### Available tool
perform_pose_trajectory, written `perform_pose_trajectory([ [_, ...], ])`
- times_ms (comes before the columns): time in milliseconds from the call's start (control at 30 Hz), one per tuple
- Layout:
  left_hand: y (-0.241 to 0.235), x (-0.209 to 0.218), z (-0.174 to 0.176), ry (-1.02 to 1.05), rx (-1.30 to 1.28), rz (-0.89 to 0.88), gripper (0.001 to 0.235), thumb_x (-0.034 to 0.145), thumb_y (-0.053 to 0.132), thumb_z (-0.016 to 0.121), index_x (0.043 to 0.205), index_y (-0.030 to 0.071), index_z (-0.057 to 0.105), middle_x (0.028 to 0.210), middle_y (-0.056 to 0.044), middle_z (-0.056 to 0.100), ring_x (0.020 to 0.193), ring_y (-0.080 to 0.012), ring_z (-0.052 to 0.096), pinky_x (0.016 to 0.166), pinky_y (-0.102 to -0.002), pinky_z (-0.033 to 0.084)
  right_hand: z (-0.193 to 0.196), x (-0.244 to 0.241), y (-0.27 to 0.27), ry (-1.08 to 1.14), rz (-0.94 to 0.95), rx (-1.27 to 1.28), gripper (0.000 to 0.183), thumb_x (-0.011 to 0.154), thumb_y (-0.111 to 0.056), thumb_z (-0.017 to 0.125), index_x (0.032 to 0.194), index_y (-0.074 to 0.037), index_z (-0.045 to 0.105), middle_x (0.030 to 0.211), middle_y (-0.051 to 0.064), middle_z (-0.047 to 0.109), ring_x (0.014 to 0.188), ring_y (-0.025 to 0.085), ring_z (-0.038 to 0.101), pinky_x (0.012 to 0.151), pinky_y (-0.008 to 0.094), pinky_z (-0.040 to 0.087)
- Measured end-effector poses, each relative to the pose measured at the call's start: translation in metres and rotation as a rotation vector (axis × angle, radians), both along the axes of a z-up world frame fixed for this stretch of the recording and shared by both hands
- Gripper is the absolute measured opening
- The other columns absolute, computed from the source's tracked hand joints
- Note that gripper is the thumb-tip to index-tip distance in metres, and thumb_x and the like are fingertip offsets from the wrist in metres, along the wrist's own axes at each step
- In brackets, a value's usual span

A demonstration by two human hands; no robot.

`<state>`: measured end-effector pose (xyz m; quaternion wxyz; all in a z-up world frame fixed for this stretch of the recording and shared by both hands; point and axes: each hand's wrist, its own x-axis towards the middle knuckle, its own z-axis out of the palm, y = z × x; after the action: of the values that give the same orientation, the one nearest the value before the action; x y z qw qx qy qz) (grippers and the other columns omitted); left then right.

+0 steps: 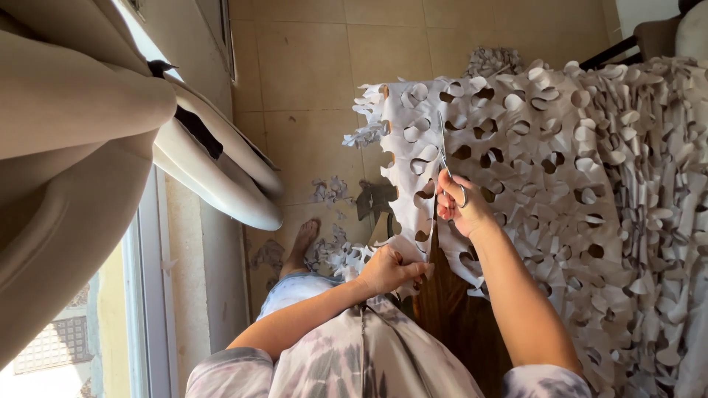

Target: Trimming the edges of a large piece of perforated fabric using scissors on a wooden table.

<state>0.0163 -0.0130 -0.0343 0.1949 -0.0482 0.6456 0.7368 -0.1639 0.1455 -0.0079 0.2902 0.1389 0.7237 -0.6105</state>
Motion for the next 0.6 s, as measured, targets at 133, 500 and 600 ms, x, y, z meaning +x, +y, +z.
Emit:
perform_pose_trajectory([
  [133, -0.003, -0.001, 0.006, 0.007, 0.025, 0.011, 0.019, 0.088, 0.027, 0.078, 0.073, 0.015, 0.078, 0.064, 0.003, 0.073, 0.072, -0.0149, 0.075, 0.079, -0.028, 0.058, 0.001, -0.003, 0.002, 0.065, 0.031, 0.079, 0.054, 0.086, -0.057, 0.085, 0.081, -0.008, 0.062, 0.05, 0.002, 0.041, 0.041, 0.016, 0.054, 0.04, 0.021, 0.048],
  [500, -0.001, -0.001, -0.007, 0.069, 0.054, -0.049, 0.016, 0.09, 0.025, 0.077, 0.074, 0.019, 0.078, 0.065, 0.006, 0.073, 0.073, -0.0104, 0.075, 0.079, -0.025, 0.057, -0.009, -0.038, -0.005, 0.029, 0.059, -0.013, 0.065, 0.086, -0.07, 0.078, 0.086, -0.007, 0.061, 0.055, 0.001, 0.042, 0.046, 0.016, 0.055, 0.044, 0.021, 0.05],
  [600, -0.004, -0.003, -0.003, 0.084, 0.071, -0.052, 0.014, 0.089, 0.023, 0.077, 0.075, 0.019, 0.078, 0.065, 0.006, 0.073, 0.072, -0.0104, 0.074, 0.079, -0.025, 0.057, -0.01, -0.038, -0.002, 0.087, 0.082, 0.06, 0.059, 0.086, -0.061, 0.084, 0.082, -0.007, 0.062, 0.051, 0.001, 0.042, 0.041, 0.014, 0.054, 0.04, 0.019, 0.047],
])
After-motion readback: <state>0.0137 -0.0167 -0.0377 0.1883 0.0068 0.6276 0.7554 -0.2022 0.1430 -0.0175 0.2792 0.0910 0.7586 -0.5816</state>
